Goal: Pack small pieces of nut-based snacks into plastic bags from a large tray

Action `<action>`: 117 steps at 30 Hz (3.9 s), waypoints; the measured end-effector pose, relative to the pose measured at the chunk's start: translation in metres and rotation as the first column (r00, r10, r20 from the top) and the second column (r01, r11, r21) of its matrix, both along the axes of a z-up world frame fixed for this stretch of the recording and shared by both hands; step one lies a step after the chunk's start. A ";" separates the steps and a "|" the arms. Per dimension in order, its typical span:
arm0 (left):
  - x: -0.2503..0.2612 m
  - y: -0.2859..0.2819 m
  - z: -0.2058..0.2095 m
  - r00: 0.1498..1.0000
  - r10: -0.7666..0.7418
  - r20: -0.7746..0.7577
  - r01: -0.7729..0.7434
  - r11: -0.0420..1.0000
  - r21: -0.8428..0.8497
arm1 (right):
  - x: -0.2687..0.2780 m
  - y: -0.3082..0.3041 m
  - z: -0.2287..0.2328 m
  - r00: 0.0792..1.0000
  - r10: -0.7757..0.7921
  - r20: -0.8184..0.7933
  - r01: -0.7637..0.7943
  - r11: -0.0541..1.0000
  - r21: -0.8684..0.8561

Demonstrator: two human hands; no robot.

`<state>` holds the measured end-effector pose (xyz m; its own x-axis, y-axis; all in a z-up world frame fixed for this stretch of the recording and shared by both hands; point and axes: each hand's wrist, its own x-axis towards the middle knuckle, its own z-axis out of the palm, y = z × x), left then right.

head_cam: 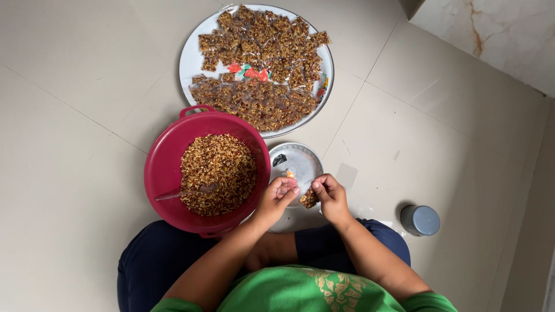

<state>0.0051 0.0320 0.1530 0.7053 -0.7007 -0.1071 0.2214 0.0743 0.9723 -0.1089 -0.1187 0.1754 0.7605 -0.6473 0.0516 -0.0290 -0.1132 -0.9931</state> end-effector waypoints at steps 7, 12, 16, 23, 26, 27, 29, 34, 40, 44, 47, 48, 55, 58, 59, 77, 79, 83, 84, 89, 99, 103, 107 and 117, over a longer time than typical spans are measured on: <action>0.005 0.016 0.020 0.991 -0.103 0.085 0.100 0.994 0.042 | -0.003 0.025 0.017 1.000 0.019 -0.015 -0.019 1.000 -0.012; 0.007 0.032 0.055 0.991 -0.101 0.091 0.102 0.995 -0.007 | -0.005 0.035 0.013 1.000 -0.003 -0.017 0.002 0.999 -0.034; 0.013 0.041 0.052 0.989 -0.136 0.057 0.136 0.991 0.004 | -0.002 0.045 0.026 1.000 -0.014 -0.004 0.014 0.999 -0.034; 0.017 0.063 0.058 0.984 -0.082 0.157 0.082 0.997 0.009 | -0.001 0.078 0.048 0.998 -0.041 -0.047 0.048 0.987 0.151; 0.022 0.072 0.061 0.990 -0.115 0.081 0.119 0.992 -0.039 | -0.001 0.095 0.053 0.997 -0.060 -0.052 0.071 0.968 0.242; 0.023 0.075 0.059 0.987 -0.140 0.084 0.143 0.989 -0.028 | 0.000 0.101 0.055 0.997 -0.059 -0.057 0.073 0.959 0.273; 0.024 0.082 0.050 0.986 -0.120 0.113 0.120 0.993 0.015 | -0.002 0.099 0.045 0.997 -0.060 -0.059 0.073 0.960 0.269; 0.024 0.090 0.043 0.993 -0.111 0.049 0.112 0.994 -0.011 | -0.005 0.095 0.030 0.994 -0.083 -0.075 0.097 0.973 0.207; 0.019 0.084 0.019 0.985 -0.153 0.086 0.151 0.988 0.030 | -0.008 0.091 0.018 0.992 -0.073 -0.102 0.088 0.985 0.148; 0.021 0.084 0.030 0.968 -0.184 0.172 0.172 0.981 0.086 | -0.004 0.093 0.029 0.998 -0.019 -0.055 0.029 0.984 0.173; 0.016 0.077 0.006 0.971 -0.206 0.123 0.199 0.978 0.063 | -0.005 0.088 0.007 0.997 -0.002 -0.081 0.013 0.990 0.137; 0.015 0.074 -0.005 0.979 -0.201 0.028 0.201 0.980 0.000 | -0.005 0.084 -0.005 0.995 0.010 -0.098 0.001 0.995 0.104; -0.003 0.071 -0.015 0.895 -0.435 -0.100 0.443 0.893 0.078 | -0.007 0.069 0.006 0.997 -0.034 -0.075 0.047 0.981 0.186; 0.000 0.068 -0.020 0.920 -0.383 -0.084 0.388 0.920 0.053 | -0.007 0.071 0.014 0.996 -0.046 -0.073 0.067 0.945 0.320; 0.003 0.067 -0.019 0.934 -0.337 -0.114 0.342 0.940 0.021 | -0.008 0.071 0.009 0.996 0.029 -0.079 -0.001 0.945 0.328; 0.013 0.067 0.008 0.965 -0.260 -0.045 0.263 0.961 0.081 | -0.005 0.068 0.000 0.977 0.212 0.027 -0.205 0.897 0.391; 0.014 0.070 0.013 0.965 -0.258 -0.038 0.261 0.960 0.102 | -0.004 0.072 0.006 0.976 0.211 0.047 -0.211 0.882 0.422; 0.017 0.071 0.023 0.948 -0.317 -0.028 0.318 0.941 0.117 | -0.004 0.065 -0.017 0.982 0.188 -0.016 -0.175 0.941 0.290; 0.019 0.072 0.020 0.931 -0.364 -0.015 0.363 0.924 0.118 | -0.006 0.062 -0.024 0.984 0.175 -0.026 -0.162 0.951 0.264; 0.021 0.069 -0.004 0.949 -0.277 0.150 0.246 0.949 0.199 | -0.006 0.066 -0.025 0.979 0.204 -0.024 -0.190 0.942 0.278; 0.005 0.063 -0.012 0.927 -0.372 -0.041 0.372 0.928 -0.018 | -0.002 0.073 -0.003 0.999 0.049 0.005 -0.048 0.963 0.264; 0.010 0.063 -0.004 0.936 -0.341 0.084 0.335 0.939 0.077 | -0.001 0.074 0.009 0.995 0.088 0.038 -0.096 0.949 0.302; 0.007 0.066 0.014 0.950 -0.313 0.023 0.310 0.948 0.075 | -0.002 0.071 0.006 0.994 0.101 0.044 -0.110 0.953 0.283; 0.013 0.064 0.042 0.984 -0.120 -0.128 0.121 0.993 -0.002 | -0.006 0.076 -0.010 0.975 0.222 -0.003 -0.203 0.896 0.395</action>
<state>0.0176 0.0963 0.1951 0.5960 -0.7788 -0.1958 0.3511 0.0335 0.9357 -0.1150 -0.0426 0.1658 0.8776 -0.4310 -0.2099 -0.0946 0.2736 -0.9572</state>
